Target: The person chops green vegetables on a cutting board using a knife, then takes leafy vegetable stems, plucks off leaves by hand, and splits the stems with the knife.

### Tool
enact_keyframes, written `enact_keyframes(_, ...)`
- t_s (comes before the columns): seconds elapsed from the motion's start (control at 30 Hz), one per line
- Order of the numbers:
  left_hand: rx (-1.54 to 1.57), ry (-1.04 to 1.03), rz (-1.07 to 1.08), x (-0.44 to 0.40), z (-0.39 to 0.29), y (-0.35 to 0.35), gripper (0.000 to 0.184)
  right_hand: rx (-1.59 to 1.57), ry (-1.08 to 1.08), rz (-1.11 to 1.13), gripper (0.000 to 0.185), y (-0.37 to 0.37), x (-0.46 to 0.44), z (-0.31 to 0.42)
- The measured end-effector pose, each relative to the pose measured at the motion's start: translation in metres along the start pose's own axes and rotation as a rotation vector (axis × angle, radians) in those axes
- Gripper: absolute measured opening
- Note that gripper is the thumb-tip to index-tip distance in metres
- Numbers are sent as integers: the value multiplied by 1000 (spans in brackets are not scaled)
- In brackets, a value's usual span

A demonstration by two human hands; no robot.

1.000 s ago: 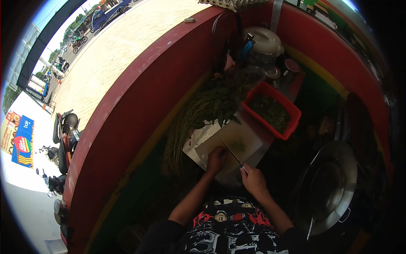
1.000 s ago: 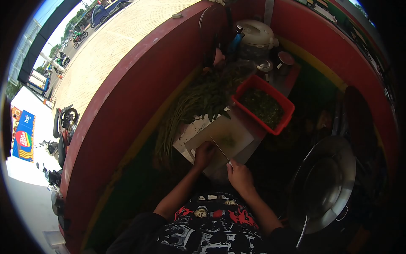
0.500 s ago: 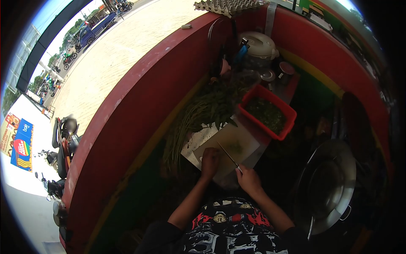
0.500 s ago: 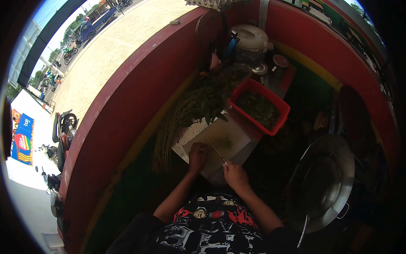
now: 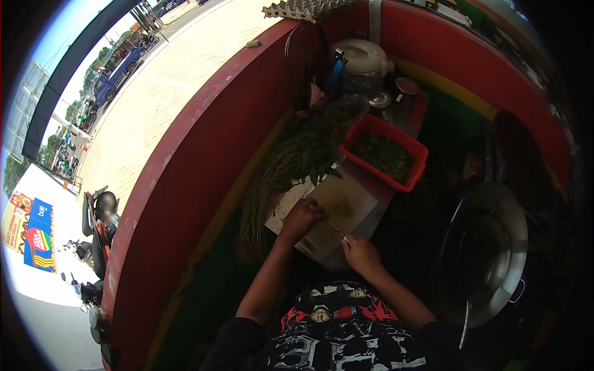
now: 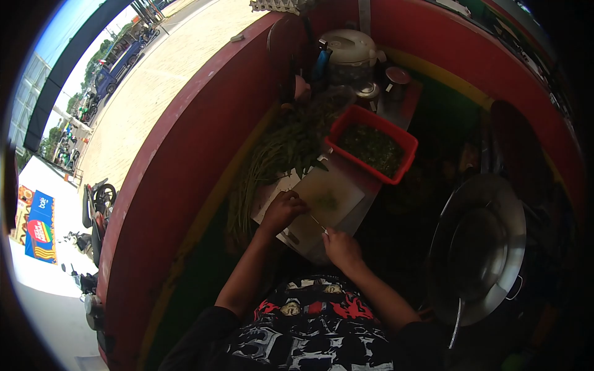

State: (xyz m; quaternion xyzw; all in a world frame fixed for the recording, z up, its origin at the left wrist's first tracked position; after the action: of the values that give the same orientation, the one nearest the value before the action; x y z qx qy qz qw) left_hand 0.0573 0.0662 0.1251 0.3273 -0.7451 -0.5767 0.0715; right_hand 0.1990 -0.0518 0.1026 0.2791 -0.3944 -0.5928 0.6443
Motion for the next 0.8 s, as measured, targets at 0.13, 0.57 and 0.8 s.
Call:
enact_keyframes(0.13, -13, -65, 35, -4, -5, 2, 25, 17, -34, 29, 30, 1, 1, 1)
enact_keyframes(0.57, 66, -80, -48, -1, 0, 1, 23, 8, -60, 34, 29, -20, -12, -5)
enact_keyframes(0.8, 56, -60, -72, 7, 5, 4, 25, 1, -78, 47, 28, -17, -11, 4)
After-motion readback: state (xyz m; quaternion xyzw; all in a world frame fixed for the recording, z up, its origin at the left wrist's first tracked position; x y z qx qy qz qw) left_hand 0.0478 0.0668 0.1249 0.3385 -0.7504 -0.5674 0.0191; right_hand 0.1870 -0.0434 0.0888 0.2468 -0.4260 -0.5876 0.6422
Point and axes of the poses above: each hand's wrist, its own x-axis away from the middle knuckle, its own y-axis out of the back of the hand, z = x × y, the point moved 8 cm from there along -x, towards the middle knuckle, and after that the axes turned 2 degrees about x, right-handed, at the moved point
